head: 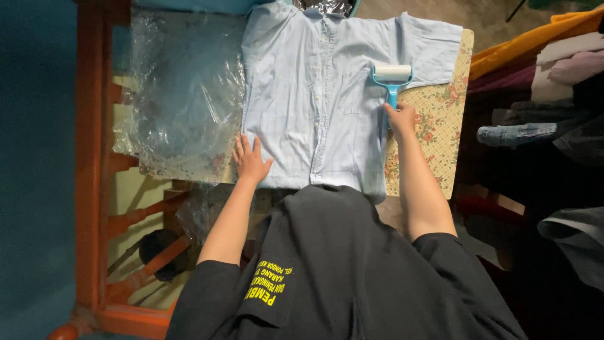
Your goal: Cleaning a shirt with a lint roller and then buttoning it up.
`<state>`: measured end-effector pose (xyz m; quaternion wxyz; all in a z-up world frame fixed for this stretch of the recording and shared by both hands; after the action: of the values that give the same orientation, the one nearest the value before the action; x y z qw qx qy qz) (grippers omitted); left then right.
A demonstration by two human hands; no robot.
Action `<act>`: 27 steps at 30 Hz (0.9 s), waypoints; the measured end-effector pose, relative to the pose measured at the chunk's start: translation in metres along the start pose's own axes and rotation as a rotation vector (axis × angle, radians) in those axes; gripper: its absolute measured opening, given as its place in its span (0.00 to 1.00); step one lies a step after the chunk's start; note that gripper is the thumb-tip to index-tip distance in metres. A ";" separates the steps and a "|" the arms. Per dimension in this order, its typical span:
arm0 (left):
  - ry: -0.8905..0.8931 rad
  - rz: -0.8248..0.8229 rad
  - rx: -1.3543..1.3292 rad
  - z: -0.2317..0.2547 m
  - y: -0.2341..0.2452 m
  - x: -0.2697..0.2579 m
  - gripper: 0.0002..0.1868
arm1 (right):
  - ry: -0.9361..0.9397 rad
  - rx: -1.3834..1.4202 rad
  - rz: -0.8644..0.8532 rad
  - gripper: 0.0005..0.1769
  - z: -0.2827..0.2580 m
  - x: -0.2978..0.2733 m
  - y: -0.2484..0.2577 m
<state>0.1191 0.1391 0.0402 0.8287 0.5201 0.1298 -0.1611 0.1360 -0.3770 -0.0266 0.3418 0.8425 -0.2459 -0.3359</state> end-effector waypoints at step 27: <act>0.009 -0.260 0.086 0.055 -0.008 -0.046 0.54 | 0.499 -0.404 -0.397 0.25 -0.043 -0.224 -0.090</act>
<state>0.0768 0.0925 0.0739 0.7774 0.5344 0.1926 -0.2702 0.0376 -0.1564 0.0189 0.4786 0.8453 0.0841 -0.2219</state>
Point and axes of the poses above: each hand's wrist, its own x-axis towards the middle knuckle, its own y-axis out of the back of the hand, z = x × y, the point moved 6 cm from there along x, towards the middle knuckle, and after that the axes turned 14 degrees about -x, right-handed, at the moved point
